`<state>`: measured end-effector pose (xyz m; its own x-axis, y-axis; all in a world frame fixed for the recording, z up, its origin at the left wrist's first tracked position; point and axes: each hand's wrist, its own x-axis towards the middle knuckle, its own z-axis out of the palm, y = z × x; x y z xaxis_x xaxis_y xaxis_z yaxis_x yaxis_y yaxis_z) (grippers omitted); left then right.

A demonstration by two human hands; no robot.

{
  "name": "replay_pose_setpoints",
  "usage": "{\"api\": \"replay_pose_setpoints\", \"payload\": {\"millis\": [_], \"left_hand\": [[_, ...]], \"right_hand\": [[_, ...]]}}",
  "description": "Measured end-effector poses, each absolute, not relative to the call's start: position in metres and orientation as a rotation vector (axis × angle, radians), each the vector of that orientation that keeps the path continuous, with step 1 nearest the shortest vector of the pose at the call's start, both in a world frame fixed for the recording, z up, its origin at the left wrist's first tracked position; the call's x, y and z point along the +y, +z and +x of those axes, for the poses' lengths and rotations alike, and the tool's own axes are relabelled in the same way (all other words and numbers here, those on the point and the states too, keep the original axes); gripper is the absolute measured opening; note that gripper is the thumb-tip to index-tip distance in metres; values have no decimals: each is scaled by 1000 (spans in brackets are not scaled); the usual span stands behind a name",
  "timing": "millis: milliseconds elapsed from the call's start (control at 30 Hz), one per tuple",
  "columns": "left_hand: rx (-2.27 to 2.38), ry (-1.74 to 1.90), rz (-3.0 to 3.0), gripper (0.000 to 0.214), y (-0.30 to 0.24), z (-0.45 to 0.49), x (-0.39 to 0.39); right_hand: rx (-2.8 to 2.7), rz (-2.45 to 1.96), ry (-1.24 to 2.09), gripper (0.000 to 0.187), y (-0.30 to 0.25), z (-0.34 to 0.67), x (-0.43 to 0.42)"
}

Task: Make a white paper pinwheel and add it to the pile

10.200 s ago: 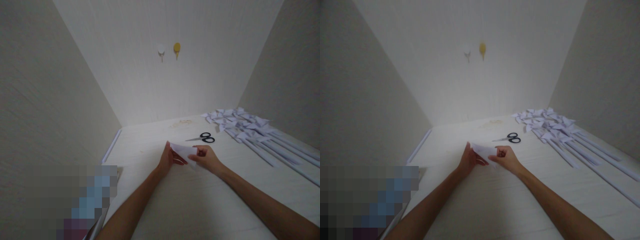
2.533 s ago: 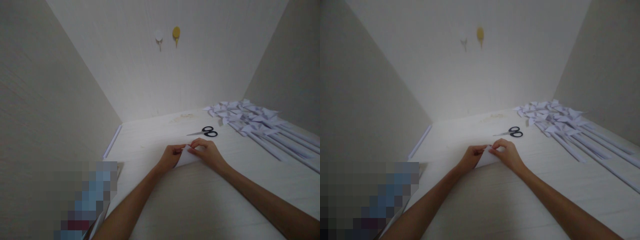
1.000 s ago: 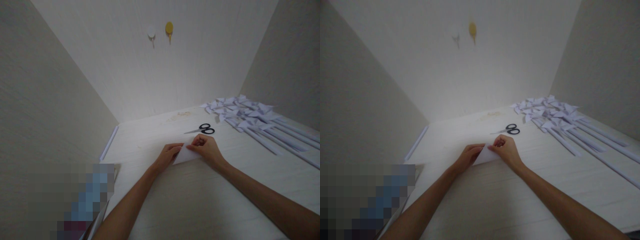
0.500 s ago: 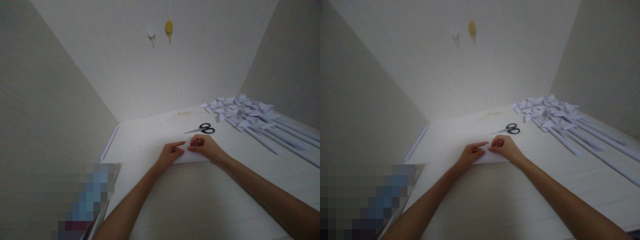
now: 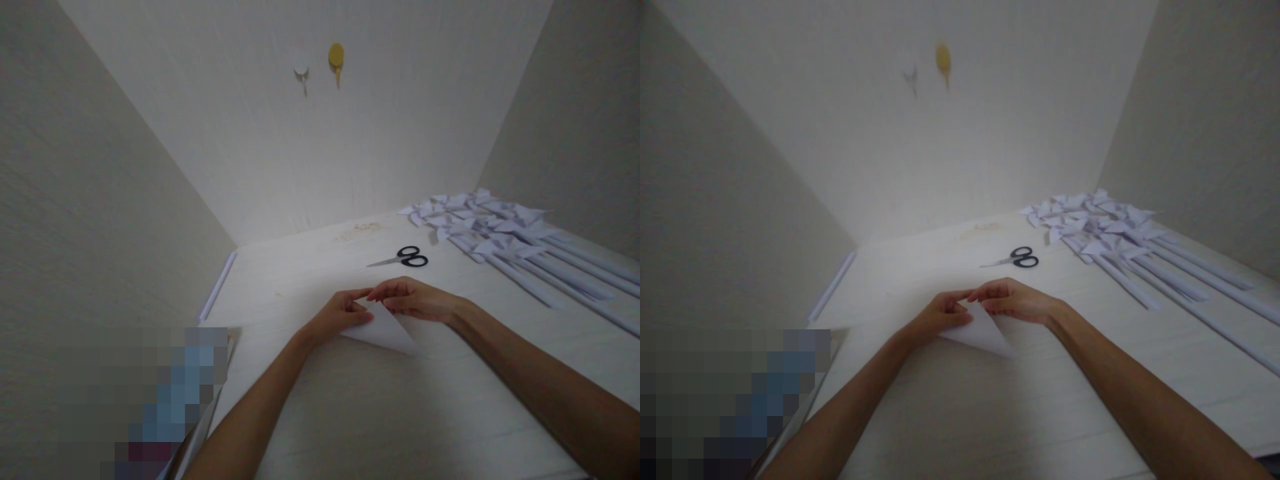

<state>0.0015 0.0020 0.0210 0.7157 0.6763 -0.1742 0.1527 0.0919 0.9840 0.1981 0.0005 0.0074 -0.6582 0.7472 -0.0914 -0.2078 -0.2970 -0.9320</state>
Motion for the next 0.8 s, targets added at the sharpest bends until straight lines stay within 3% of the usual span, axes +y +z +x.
{"api": "replay_pose_setpoints", "payload": {"millis": [800], "left_hand": [[750,409,1479,65,23,4,1]], "right_hand": [[-1340,-744,1912,16,8,195,0]]}}
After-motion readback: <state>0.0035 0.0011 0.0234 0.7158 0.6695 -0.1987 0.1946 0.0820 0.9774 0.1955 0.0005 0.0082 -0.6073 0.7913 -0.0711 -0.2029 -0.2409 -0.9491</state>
